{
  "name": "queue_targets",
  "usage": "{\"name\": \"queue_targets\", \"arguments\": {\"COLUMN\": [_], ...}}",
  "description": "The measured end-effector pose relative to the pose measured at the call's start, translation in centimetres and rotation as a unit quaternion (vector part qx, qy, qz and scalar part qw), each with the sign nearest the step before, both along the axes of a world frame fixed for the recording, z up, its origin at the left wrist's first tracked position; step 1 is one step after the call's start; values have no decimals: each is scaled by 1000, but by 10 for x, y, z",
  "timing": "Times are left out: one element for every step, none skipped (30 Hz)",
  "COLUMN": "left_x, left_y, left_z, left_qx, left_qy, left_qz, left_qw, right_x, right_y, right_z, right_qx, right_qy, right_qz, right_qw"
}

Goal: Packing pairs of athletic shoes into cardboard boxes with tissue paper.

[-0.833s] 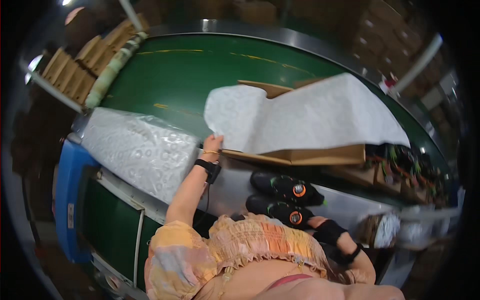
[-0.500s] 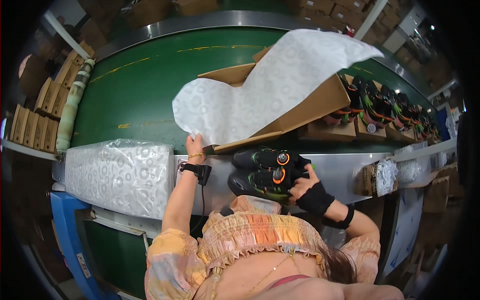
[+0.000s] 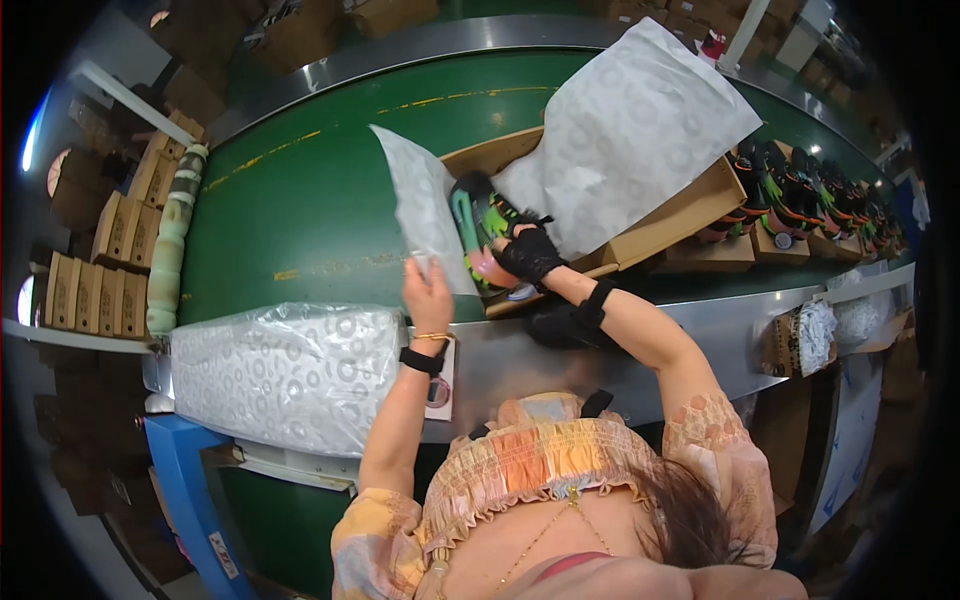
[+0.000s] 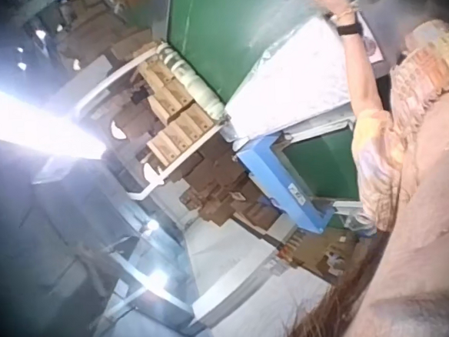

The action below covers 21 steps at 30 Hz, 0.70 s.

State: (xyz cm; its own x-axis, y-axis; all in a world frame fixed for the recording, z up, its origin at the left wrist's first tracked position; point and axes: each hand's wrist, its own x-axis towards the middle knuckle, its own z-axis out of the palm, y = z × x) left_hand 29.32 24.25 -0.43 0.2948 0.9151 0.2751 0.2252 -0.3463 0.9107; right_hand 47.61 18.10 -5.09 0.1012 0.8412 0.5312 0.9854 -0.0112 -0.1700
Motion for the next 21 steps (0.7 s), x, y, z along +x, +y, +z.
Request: {"name": "queue_targets", "arguments": {"left_x": [8, 17, 24, 39, 48, 58, 53, 46, 61, 70, 72, 76, 77, 78, 79, 87, 95, 104, 106, 103, 98], "left_y": [-7, -11, -9, -9, -11, -7, 8, 27, 29, 34, 44, 43, 44, 46, 38, 34, 30, 26, 29, 31, 35], "left_z": [11, 17, 10, 12, 14, 6, -4, -13, -5, 1, -4, -11, -20, -31, -40, -31, -21, -13, -14, -8, -13], "left_qx": [12, 22, 64, 107, 43, 59, -17, -96, -236, -370, -268, -266, -15, 237, 278, 283, 239, 196, 199, 179, 184], "left_qy": [4, 6, 30, 47, 88, 81, 46, 9, -43, -88, 58, 56, 268, 450, 489, 483, 545, 602, 599, 597, 591], "left_qz": [-50, -102, -146, -200, -278, -294, -289, -281, -257, -219, -225, -230, -323, -380, -399, -409, -369, -324, -330, -347, -368], "left_qw": [999, 994, 987, 973, 956, 950, 956, 955, 936, 898, 935, 935, 907, 772, 724, 721, 714, 703, 702, 701, 694], "right_x": [-3, -6, -17, -12, -7, -4, -15, -32, -7, 22, 40, 64, 67, 61, 60, 54, 44, 29, 21, 15, 3], "right_y": [7, 14, 19, 17, 14, 14, 9, -6, -23, -35, -56, -82, -102, -114, -134, -148, -163, -174, -191, -209, -221], "right_z": [1, 1, 3, -13, -39, -55, -36, 36, 42, 47, 59, 58, 68, 85, 81, 87, 98, 114, 108, 96, 89], "right_qx": [-150, -284, -354, -350, -226, -97, -300, -316, -194, -212, -232, -263, -240, -324, -245, -138, -78, -17, 0, 19, -55], "right_qy": [262, 500, 486, 487, 423, 338, 293, 103, 15, 16, 2, -15, 5, 48, 74, 63, 44, 21, 25, 27, 137], "right_qz": [-30, -59, -57, -69, 57, 187, 9, -81, -108, -167, -230, -202, -166, -162, -147, -122, -142, -163, -195, -226, -254], "right_qw": [953, 816, 797, 797, 875, 917, 908, 940, 975, 963, 945, 943, 956, 931, 955, 981, 986, 986, 980, 973, 956]}}
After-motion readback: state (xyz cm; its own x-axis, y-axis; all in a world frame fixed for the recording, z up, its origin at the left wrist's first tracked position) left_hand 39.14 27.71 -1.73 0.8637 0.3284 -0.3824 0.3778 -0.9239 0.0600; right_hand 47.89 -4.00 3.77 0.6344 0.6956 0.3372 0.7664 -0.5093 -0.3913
